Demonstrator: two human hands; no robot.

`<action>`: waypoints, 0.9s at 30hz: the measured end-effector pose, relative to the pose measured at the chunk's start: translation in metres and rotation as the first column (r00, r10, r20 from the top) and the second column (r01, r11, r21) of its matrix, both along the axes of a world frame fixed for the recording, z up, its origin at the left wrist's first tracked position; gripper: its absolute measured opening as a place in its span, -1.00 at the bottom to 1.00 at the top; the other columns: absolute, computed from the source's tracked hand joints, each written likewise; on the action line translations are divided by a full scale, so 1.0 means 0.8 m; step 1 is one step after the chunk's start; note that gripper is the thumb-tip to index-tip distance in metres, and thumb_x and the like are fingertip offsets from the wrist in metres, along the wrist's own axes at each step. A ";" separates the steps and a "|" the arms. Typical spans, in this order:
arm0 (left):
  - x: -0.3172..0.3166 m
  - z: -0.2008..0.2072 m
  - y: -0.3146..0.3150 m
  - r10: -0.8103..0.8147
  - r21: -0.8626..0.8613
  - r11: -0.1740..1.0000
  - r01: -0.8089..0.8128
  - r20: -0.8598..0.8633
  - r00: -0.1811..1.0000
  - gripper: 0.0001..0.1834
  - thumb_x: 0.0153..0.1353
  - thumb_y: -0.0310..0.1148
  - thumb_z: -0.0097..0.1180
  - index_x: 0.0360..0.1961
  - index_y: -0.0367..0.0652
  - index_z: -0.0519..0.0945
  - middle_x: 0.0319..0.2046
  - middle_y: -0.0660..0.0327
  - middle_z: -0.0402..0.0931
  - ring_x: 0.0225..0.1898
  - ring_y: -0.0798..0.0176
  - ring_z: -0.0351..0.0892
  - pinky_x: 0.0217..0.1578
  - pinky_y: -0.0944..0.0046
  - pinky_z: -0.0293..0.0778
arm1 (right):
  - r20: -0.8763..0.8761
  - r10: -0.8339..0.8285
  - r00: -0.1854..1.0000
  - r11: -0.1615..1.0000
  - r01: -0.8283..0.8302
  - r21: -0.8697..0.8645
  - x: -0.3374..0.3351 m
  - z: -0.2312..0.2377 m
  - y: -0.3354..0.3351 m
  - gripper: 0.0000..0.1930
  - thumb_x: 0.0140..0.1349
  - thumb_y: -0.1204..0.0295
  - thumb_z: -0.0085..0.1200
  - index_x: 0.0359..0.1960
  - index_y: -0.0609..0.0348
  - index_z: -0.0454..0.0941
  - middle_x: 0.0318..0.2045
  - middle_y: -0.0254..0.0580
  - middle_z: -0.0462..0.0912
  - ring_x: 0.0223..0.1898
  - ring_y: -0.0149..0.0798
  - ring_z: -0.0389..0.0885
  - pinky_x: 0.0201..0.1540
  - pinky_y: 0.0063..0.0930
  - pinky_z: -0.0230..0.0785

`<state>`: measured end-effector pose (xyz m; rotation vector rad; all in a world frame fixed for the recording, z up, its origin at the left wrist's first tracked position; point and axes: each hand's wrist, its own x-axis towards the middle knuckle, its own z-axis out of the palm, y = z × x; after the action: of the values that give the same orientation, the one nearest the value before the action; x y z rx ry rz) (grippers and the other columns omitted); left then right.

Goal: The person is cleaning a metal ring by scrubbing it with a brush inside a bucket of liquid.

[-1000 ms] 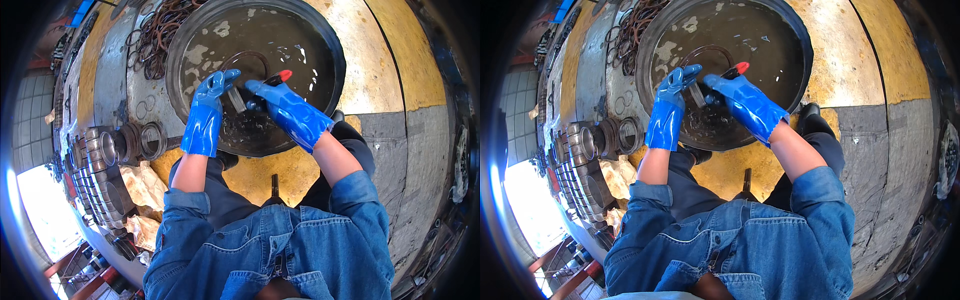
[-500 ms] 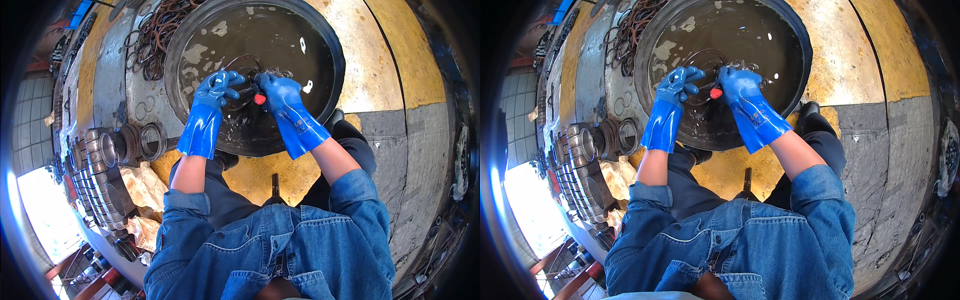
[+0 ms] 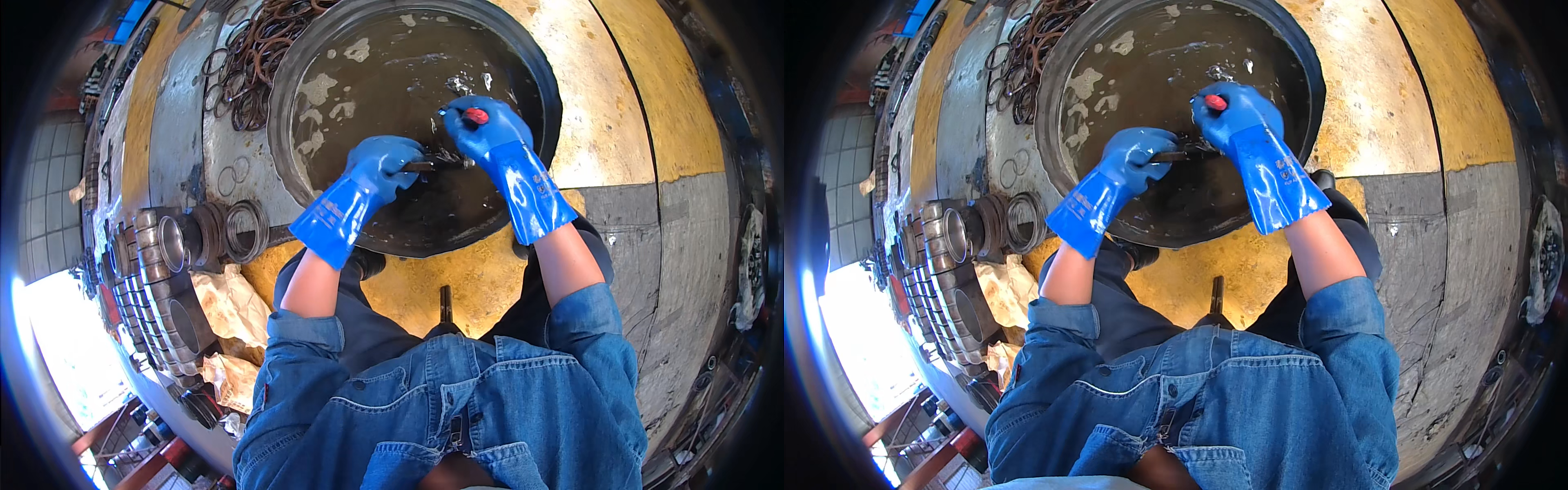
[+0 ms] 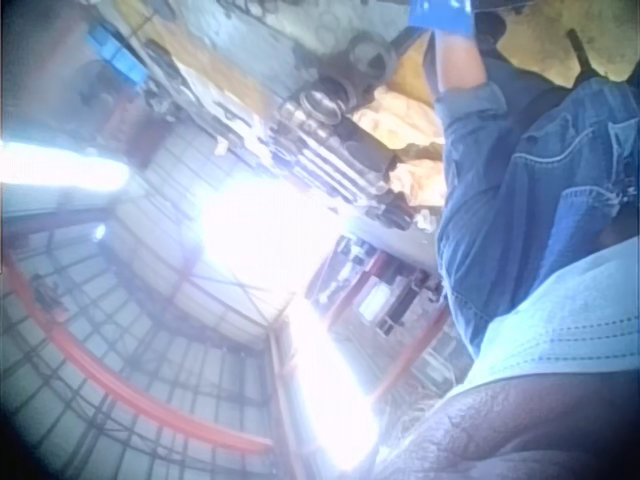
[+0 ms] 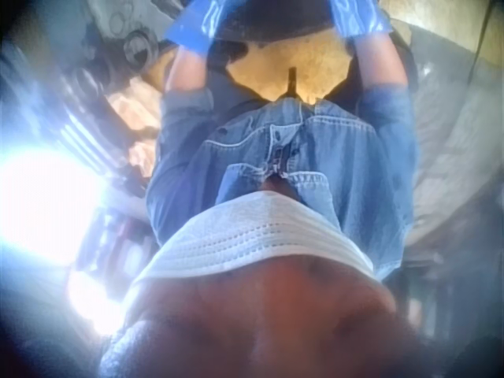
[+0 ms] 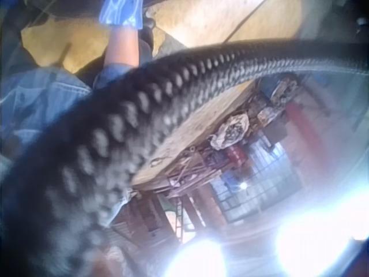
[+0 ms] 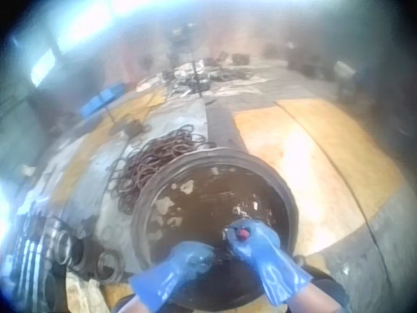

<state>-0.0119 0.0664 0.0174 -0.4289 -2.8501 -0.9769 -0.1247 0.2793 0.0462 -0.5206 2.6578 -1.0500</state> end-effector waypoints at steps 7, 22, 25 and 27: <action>0.011 -0.046 -0.032 0.525 0.326 0.734 -0.597 0.287 0.802 -0.37 0.18 -0.35 0.37 0.30 -0.16 0.51 0.17 0.16 0.61 0.16 0.12 0.63 0.15 0.14 0.57 | 0.439 0.251 0.863 0.968 -0.225 -0.113 0.026 0.001 -0.027 -0.63 0.26 0.09 0.12 -0.20 0.14 0.74 -0.35 0.00 0.76 -0.25 -0.05 0.74 -0.11 -0.21 0.55; 0.004 -0.059 -0.027 0.438 -0.072 0.817 -0.572 0.723 0.534 -0.45 0.30 -0.22 0.27 0.26 -0.20 0.55 -0.16 0.08 0.74 -0.17 0.16 0.71 -0.06 0.19 0.60 | 0.280 0.514 0.811 0.841 -0.540 0.020 0.087 -0.059 -0.046 -0.70 0.27 0.13 0.17 -0.05 -0.11 0.73 -0.13 -0.04 0.77 -0.05 0.13 0.73 0.01 -0.05 0.58; 0.002 -0.033 -0.017 0.336 0.066 0.711 -0.700 0.843 0.420 -0.56 0.40 -0.25 0.21 0.20 -0.26 0.55 -0.14 0.10 0.71 -0.25 0.28 0.68 -0.21 0.31 0.56 | 0.337 0.339 0.878 0.884 -0.420 0.205 0.081 -0.052 -0.049 -0.66 0.26 0.06 0.17 -0.07 -0.08 0.74 -0.12 -0.02 0.77 -0.03 0.11 0.73 0.02 -0.04 0.58; 0.013 -0.011 -0.013 0.230 0.287 0.553 -0.782 0.850 0.474 -0.59 0.45 -0.28 0.17 0.20 -0.30 0.52 -0.11 0.11 0.70 -0.27 0.34 0.66 -0.26 0.37 0.54 | 0.370 0.083 0.925 0.952 -0.183 0.244 0.055 -0.047 -0.045 -0.62 0.27 0.02 0.16 -0.08 -0.03 0.74 -0.11 0.00 0.77 -0.01 0.10 0.73 0.02 -0.03 0.58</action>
<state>-0.0014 0.0560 0.0090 1.1979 -2.4593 -2.1986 -0.0804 0.2435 0.0089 -0.4026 2.3526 -0.6473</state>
